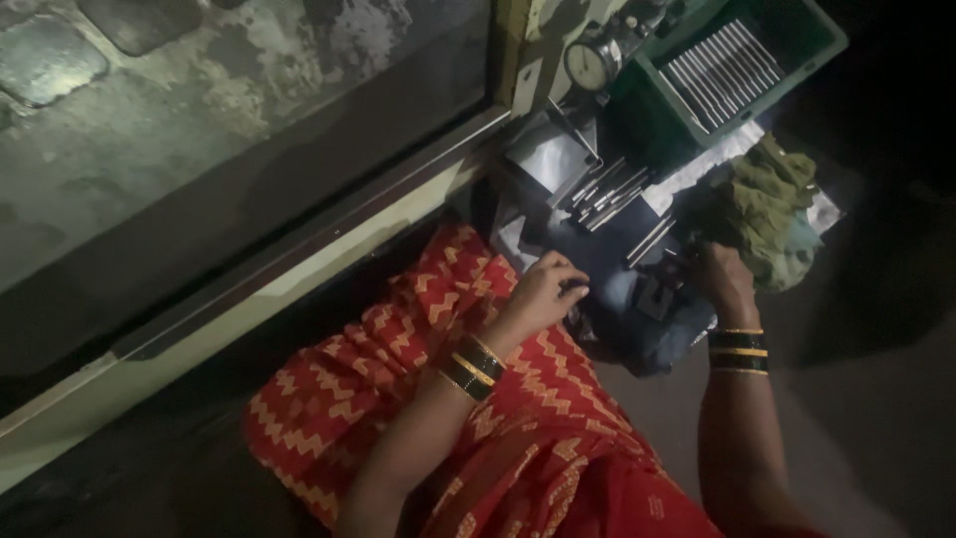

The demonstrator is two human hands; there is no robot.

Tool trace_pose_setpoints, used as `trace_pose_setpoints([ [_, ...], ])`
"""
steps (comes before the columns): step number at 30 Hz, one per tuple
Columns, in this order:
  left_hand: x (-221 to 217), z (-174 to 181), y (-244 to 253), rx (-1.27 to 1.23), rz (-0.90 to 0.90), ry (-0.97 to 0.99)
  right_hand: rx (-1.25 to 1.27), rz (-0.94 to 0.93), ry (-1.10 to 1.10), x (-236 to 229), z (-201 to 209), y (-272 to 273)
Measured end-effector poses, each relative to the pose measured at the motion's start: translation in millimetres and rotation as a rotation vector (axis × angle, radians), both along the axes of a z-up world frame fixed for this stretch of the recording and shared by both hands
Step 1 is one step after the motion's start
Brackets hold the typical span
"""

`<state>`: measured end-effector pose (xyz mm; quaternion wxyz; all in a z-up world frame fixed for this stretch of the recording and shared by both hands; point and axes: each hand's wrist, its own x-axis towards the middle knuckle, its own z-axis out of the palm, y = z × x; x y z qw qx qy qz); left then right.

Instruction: The person uses a metal rod to clean the cavities of a metal mold, then wipes the rod with a cloth. The person repeats this process for multiple cavities.

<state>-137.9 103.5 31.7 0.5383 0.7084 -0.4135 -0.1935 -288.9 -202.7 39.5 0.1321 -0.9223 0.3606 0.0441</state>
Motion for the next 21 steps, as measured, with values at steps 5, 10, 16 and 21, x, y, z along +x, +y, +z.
trace_pose_setpoints([
  [5,4,-3,10,-0.074,0.016,0.11,0.063,0.002,-0.101,17,39,28],
  [10,9,19,28,0.069,0.08,0.46,0.187,0.245,-0.181,60,94,86],
  [16,11,41,64,0.193,0.279,0.714,0.262,0.658,-0.382,118,141,178],
  [21,31,9,72,-0.446,0.412,0.928,0.622,0.756,-0.436,140,166,220],
])
